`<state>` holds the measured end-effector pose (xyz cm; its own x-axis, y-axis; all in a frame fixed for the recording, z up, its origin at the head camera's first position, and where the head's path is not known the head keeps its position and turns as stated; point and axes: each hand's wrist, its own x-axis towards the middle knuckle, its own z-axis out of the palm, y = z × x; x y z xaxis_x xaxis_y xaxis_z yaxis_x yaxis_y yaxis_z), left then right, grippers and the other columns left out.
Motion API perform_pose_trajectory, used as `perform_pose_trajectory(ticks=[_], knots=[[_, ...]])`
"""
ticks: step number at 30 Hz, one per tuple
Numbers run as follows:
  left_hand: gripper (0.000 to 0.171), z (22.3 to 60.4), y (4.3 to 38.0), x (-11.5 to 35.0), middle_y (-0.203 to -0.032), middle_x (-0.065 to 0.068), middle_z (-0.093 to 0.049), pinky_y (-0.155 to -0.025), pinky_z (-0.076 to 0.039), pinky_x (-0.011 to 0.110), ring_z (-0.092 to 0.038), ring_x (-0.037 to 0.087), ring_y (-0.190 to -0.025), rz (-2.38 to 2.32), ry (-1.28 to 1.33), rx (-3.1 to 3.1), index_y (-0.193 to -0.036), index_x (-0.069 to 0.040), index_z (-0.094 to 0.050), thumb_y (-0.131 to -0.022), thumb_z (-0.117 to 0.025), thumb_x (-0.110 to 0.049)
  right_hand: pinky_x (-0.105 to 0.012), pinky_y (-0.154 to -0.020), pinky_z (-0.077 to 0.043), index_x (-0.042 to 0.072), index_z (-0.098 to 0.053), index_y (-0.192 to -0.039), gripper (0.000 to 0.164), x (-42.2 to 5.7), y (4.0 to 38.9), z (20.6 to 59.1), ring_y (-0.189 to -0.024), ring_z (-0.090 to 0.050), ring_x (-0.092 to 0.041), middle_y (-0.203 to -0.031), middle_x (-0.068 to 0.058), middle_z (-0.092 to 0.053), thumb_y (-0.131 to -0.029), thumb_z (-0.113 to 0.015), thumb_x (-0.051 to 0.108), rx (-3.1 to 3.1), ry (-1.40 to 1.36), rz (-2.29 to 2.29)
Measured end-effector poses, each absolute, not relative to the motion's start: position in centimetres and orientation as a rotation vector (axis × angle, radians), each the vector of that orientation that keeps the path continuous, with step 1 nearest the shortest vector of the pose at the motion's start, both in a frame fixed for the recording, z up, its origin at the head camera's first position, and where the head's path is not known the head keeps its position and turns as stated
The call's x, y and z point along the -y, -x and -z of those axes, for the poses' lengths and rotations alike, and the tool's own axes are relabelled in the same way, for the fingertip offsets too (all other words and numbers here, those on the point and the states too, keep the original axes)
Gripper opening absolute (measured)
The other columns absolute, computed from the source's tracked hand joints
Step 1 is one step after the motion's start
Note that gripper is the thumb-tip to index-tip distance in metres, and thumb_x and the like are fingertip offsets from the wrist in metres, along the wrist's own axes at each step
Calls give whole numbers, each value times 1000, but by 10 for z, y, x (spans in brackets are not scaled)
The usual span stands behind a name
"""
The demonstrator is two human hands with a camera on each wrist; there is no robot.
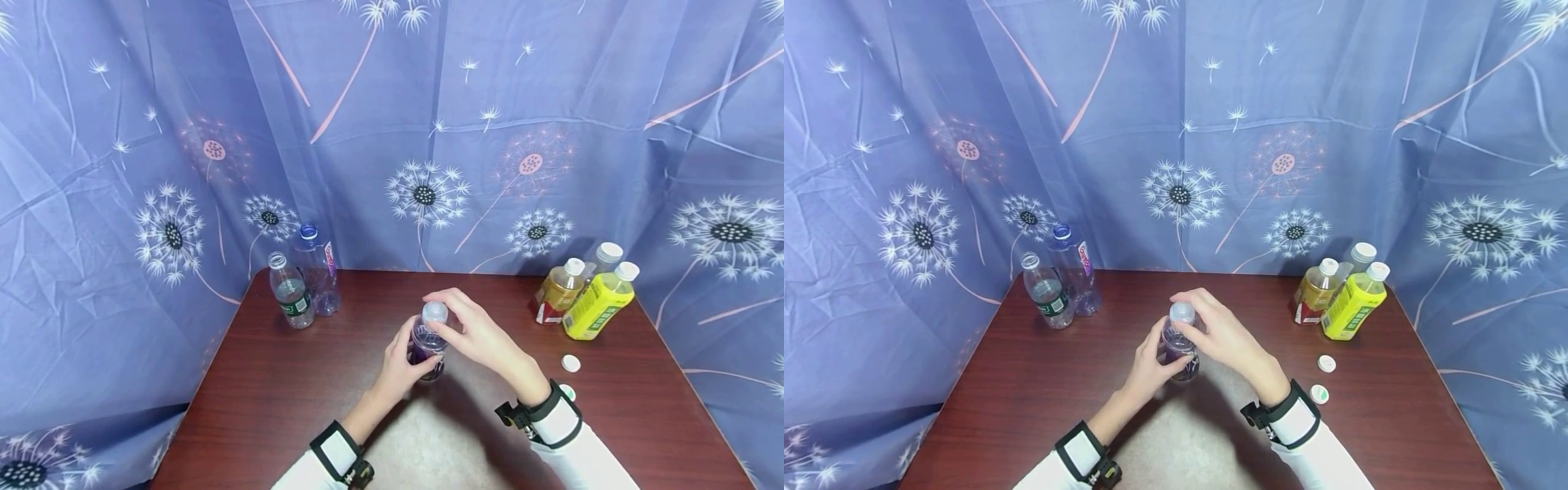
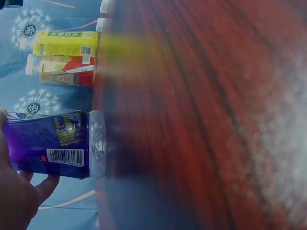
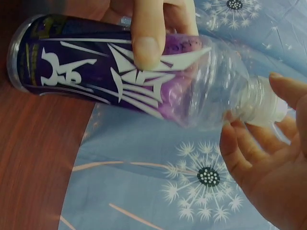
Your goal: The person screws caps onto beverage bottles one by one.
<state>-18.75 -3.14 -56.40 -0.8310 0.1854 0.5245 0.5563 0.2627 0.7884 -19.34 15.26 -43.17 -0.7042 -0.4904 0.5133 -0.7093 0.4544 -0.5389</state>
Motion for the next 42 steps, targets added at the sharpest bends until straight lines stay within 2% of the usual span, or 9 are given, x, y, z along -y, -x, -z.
perform_pose_trajectory(ticks=[3,7,10,15,22,28,34,38,42], knots=[[79,565,188,31,-133,14,-64,-90,-62,39,-67,26,-113,1585,689,2206,-151,-14,-46,-85,-88,-18,-36,-88,-56,11,-62,-132,41,-152,194,432,-108,-60,-15,-123,-3,-64,-95,-77,14,2443,-1001,-1083],[79,566,188,31,-133,14,-64,-90,-63,38,-67,26,-113,1585,689,2202,-151,-14,-46,-85,-89,-17,-42,-95,-56,9,-61,-138,45,-153,193,431,-115,-61,-19,-129,-6,-64,-95,-76,12,2447,-1041,-1082],[80,566,188,31,-132,14,-64,-89,-63,38,-68,26,-112,1591,677,2209,-151,-14,-46,-84,-89,-17,-45,-95,-56,9,-62,-135,41,-153,193,430,-115,-62,-19,-128,-6,-64,-96,-75,10,2451,-1052,-1097],[80,564,188,32,-133,14,-64,-89,-63,38,-67,26,-113,1593,676,2218,-152,-14,-46,-84,-89,-18,-43,-94,-56,11,-62,-135,44,-153,194,428,-115,-60,-18,-129,-4,-63,-95,-78,16,2463,-1026,-1085],[80,565,188,31,-133,15,-64,-90,-63,38,-67,26,-113,1611,667,2221,-152,-14,-46,-84,-89,-18,-43,-94,-57,11,-63,-135,41,-154,194,431,-115,-61,-19,-128,-5,-64,-96,-75,11,2459,-1043,-1099],[79,564,187,32,-134,15,-63,-91,-62,39,-67,27,-113,1620,637,2238,-151,-14,-47,-85,-89,-20,-45,-100,-55,10,-60,-141,47,-152,193,430,-119,-62,-20,-131,-6,-64,-96,-75,14,2472,-1009,-1080],[79,563,187,31,-134,15,-63,-91,-62,39,-67,27,-113,1606,629,2250,-152,-14,-47,-84,-89,-19,-45,-92,-57,10,-63,-135,40,-152,192,431,-113,-62,-17,-127,-4,-66,-97,-75,13,2488,-980,-1142],[80,563,186,31,-134,15,-63,-92,-62,39,-67,27,-115,1622,639,2248,-152,-14,-46,-84,-89,-18,-41,-95,-56,10,-63,-134,39,-153,191,432,-114,-62,-17,-127,-3,-66,-97,-75,14,2492,-962,-1129],[80,563,186,31,-135,15,-63,-93,-62,39,-66,28,-115,1613,653,2235,-153,-13,-45,-85,-88,-19,-45,-97,-56,8,-63,-135,41,-153,190,433,-115,-62,-19,-128,-5,-66,-96,-76,12,2482,-966,-1126]])
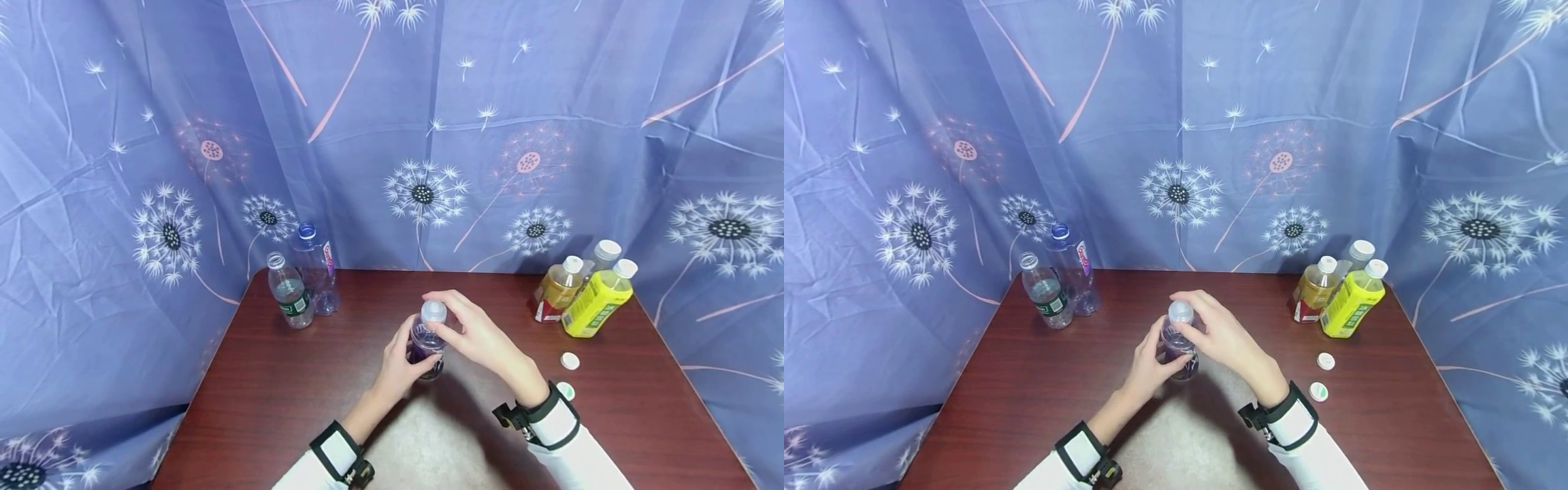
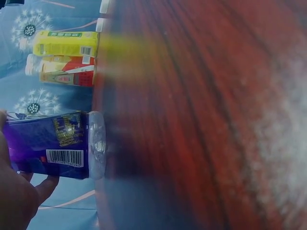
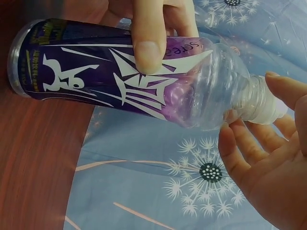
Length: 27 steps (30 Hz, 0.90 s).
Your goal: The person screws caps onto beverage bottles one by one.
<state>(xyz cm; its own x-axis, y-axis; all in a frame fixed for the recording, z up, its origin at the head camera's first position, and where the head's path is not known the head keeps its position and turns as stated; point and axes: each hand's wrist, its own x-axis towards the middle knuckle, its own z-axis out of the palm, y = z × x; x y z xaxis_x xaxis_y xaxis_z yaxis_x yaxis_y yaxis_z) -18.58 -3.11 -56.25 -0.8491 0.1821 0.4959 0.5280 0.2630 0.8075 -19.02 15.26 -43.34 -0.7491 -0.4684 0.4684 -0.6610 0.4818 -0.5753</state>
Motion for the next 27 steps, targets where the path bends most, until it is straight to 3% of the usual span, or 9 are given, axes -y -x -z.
perform_pose_trajectory(ticks=[7,12,17,23,27], knots=[[81,563,184,31,-135,16,-63,-90,-63,40,-67,27,-114,1629,648,2226,-152,-12,-46,-84,-89,-16,-44,-93,-57,5,-51,-147,61,-154,183,439,-113,-60,-22,-133,-10,-59,-94,-79,16,2489,-903,-1152],[80,562,185,30,-134,15,-63,-91,-62,39,-67,26,-114,1618,636,2241,-152,-14,-46,-85,-88,-18,-38,-87,-57,6,-48,-148,65,-155,177,447,-108,-59,-19,-127,-8,-58,-92,-80,16,2490,-830,-1166],[80,563,185,30,-134,15,-63,-91,-62,39,-66,27,-115,1610,643,2237,-152,-14,-46,-85,-88,-19,-40,-89,-58,3,-47,-148,69,-154,173,457,-110,-60,-22,-126,-11,-58,-90,-83,16,2503,-764,-1168],[81,565,186,30,-134,18,-63,-88,-63,39,-68,31,-112,1574,676,2211,-152,-11,-45,-83,-88,-11,-37,-85,-57,2,-50,-142,67,-150,170,470,-105,-58,-22,-124,-14,-58,-87,-86,20,2532,-705,-1111],[83,564,186,31,-137,19,-62,-88,-63,40,-68,33,-113,1575,683,2212,-152,-8,-44,-80,-87,-8,-42,-90,-57,1,-51,-140,70,-145,168,473,-109,-58,-26,-126,-16,-58,-85,-88,25,2528,-685,-1029]])
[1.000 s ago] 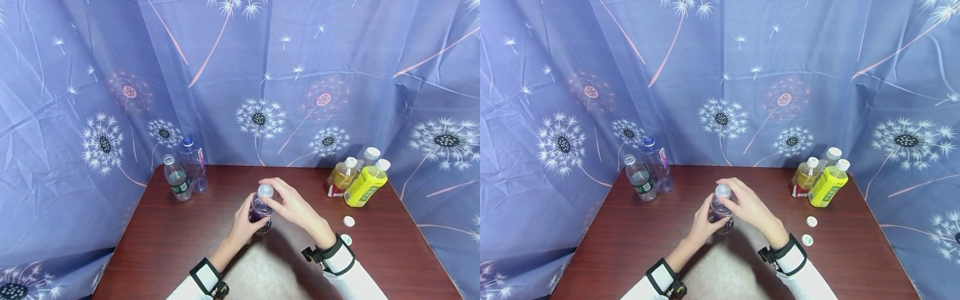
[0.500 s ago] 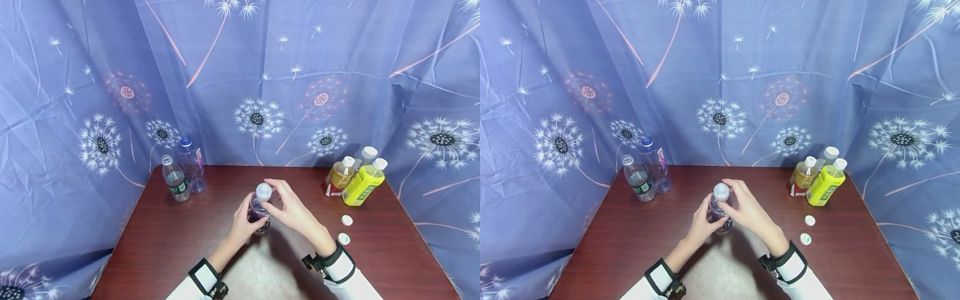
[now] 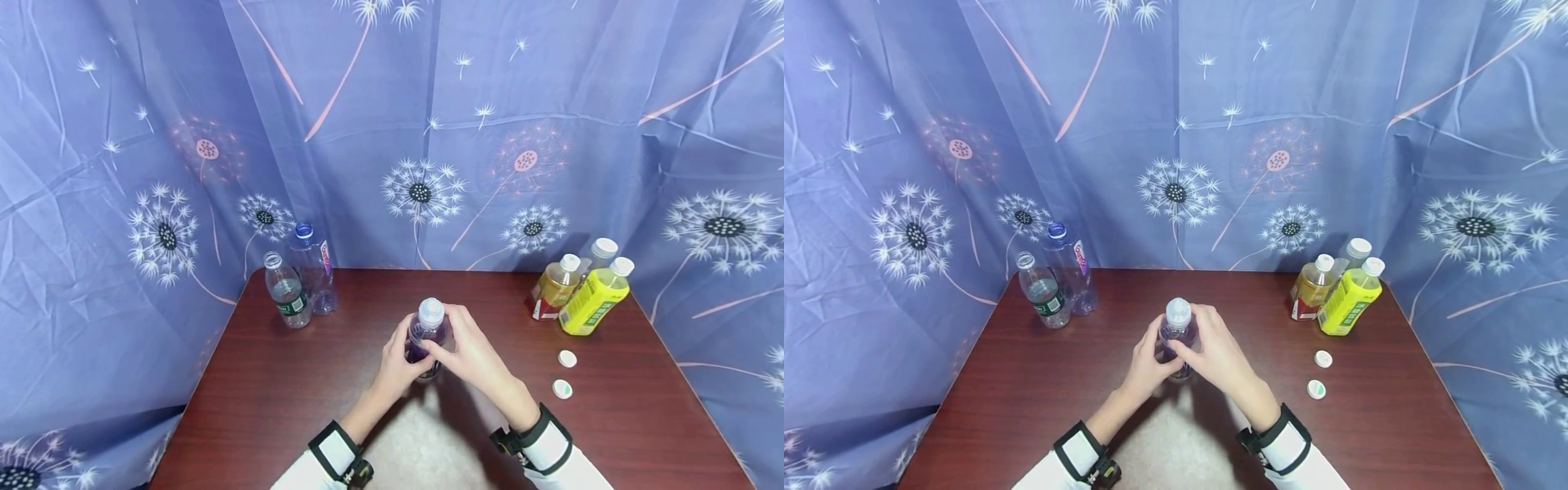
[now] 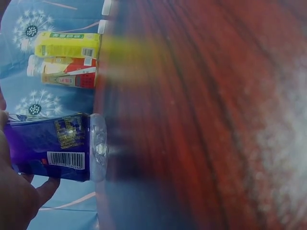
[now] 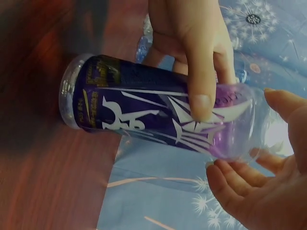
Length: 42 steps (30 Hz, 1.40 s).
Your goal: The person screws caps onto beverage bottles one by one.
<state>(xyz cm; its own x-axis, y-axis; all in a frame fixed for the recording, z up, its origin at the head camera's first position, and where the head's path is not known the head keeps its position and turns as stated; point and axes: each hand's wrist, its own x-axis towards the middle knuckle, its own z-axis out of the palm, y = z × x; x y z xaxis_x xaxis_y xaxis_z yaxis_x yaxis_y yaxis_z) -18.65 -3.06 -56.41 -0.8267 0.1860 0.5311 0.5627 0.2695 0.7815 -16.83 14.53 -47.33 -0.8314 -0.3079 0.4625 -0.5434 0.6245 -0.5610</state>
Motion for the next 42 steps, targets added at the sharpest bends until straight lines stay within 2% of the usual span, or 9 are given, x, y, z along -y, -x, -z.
perform_pose_trajectory(ticks=[3,7,14,22,27,30,34,39,42], knots=[[85,564,187,31,-139,20,-60,-91,-63,41,-67,34,-117,1591,690,2214,-152,-7,-43,-79,-86,-7,-48,-94,-56,-1,-49,-141,76,-140,167,475,-113,-59,-30,-126,-19,-58,-83,-89,27,2529,-633,-1024],[88,564,186,29,-140,21,-59,-93,-62,43,-66,35,-118,1596,698,2222,-153,-6,-42,-76,-85,-4,-48,-89,-57,-5,-45,-141,81,-133,163,479,-107,-61,-31,-125,-22,-56,-81,-90,25,2518,-522,-1044],[88,561,186,31,-139,22,-60,-92,-62,45,-66,35,-116,1604,687,2226,-152,-5,-43,-76,-87,0,-47,-83,-57,-6,-46,-134,74,-127,162,484,-101,-61,-32,-120,-23,-54,-80,-91,17,2429,-522,-1006],[87,555,186,36,-137,20,-61,-104,-53,50,-59,35,-126,1483,631,2294,-150,-1,-47,-78,-92,-17,-51,-87,-57,-8,-47,-134,70,-136,164,482,-104,-61,-36,-119,-25,-55,-81,-88,12,2428,-514,-967],[84,560,188,41,-133,16,-63,-104,-52,46,-57,32,-124,1447,586,2257,-147,-3,-52,-77,-94,-21,-54,-85,-56,-11,-47,-134,71,-164,165,488,-103,-59,-38,-118,-28,-53,-80,-89,10,2399,-434,-929],[79,560,190,46,-134,17,-63,-103,-52,49,-56,31,-126,1495,560,2264,-146,-3,-53,-79,-92,-21,-57,-86,-54,-12,-47,-134,71,-189,165,489,-104,-57,-41,-118,-31,-52,-79,-88,8,2385,-345,-929],[74,559,191,52,-135,16,-63,-99,-52,56,-55,35,-126,1556,544,2284,-146,-6,-55,-83,-89,-22,-63,-89,-51,-15,-45,-133,71,-222,165,489,-106,-54,-47,-117,-35,-50,-79,-87,6,2368,-249,-899],[67,559,193,56,-133,13,-64,-94,-53,55,-56,41,-122,1530,548,2295,-144,-5,-56,-86,-86,-23,-67,-90,-46,-17,-48,-130,68,-261,169,485,-105,-53,-52,-113,-37,-53,-79,-87,4,2371,-177,-849],[64,561,192,57,-132,13,-64,-94,-53,54,-56,41,-121,1533,542,2304,-142,-5,-57,-87,-85,-22,-66,-85,-45,-17,-49,-130,67,-279,171,483,-101,-54,-52,-110,-37,-56,-80,-87,5,2390,-99,-824]])
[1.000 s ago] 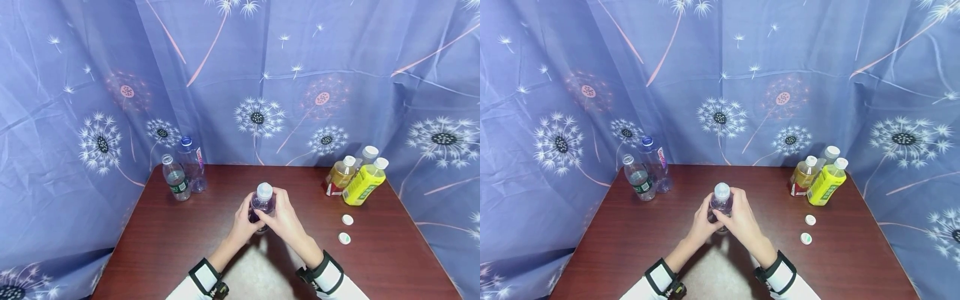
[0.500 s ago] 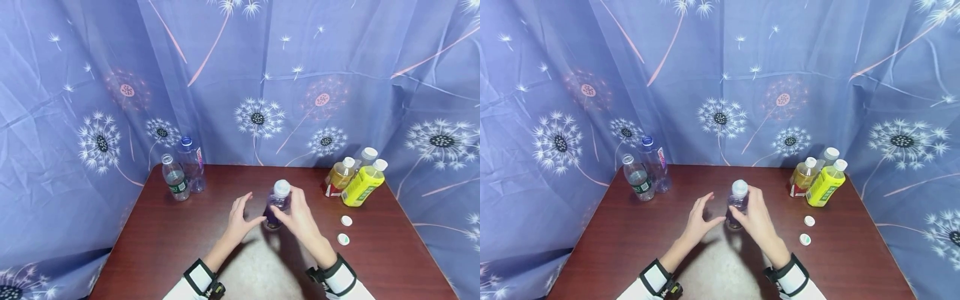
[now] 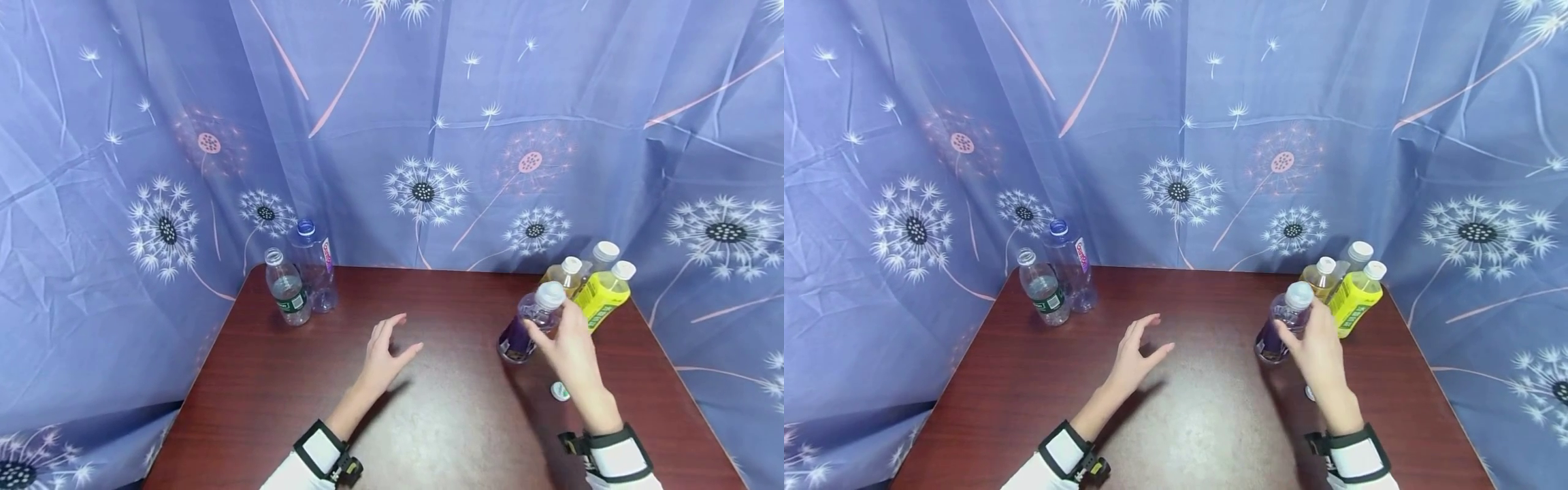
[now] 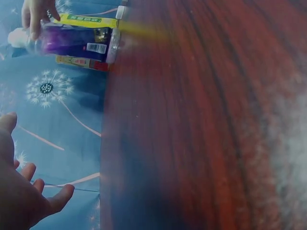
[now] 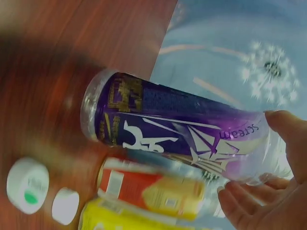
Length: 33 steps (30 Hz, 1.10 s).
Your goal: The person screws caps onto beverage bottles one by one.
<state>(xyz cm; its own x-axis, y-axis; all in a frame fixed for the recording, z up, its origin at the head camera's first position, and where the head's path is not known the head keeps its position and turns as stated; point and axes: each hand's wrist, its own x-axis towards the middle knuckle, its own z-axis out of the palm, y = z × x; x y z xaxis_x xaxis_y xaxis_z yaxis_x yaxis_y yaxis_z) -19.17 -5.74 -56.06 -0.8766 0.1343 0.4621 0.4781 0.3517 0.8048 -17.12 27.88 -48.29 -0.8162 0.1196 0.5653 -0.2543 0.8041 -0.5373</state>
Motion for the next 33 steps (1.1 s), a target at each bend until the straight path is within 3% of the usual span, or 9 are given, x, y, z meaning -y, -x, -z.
perform_pose_trajectory(ticks=[7,16,21,33], knots=[[53,562,191,60,-129,8,-68,-104,-50,46,-59,26,-122,1519,522,2328,-136,-6,-64,-89,-84,-22,-73,-83,-42,-15,-47,-135,72,-303,173,482,-106,-48,-57,-115,-41,-54,-81,-88,10,2398,62,-743],[42,561,191,63,-125,7,-69,-104,-52,46,-62,25,-120,1521,534,2315,-131,-8,-66,-94,-79,-22,-76,-80,-41,-11,-48,-137,68,-323,179,479,-111,-48,-57,-120,-38,-51,-86,-85,16,2397,246,-672],[39,562,192,64,-124,7,-70,-100,-53,45,-61,24,-117,1502,518,2325,-130,-8,-67,-94,-79,-20,-77,-83,-41,-10,-46,-140,68,-329,182,477,-114,-48,-58,-124,-39,-52,-89,-82,16,2412,354,-703],[36,562,193,64,-120,7,-71,-88,-59,50,-62,24,-110,1513,526,2310,-127,-8,-69,-94,-78,-19,-76,-79,-41,-12,-46,-137,65,-333,192,484,-109,-47,-58,-123,-40,-44,-87,-83,9,2292,298,-727]])
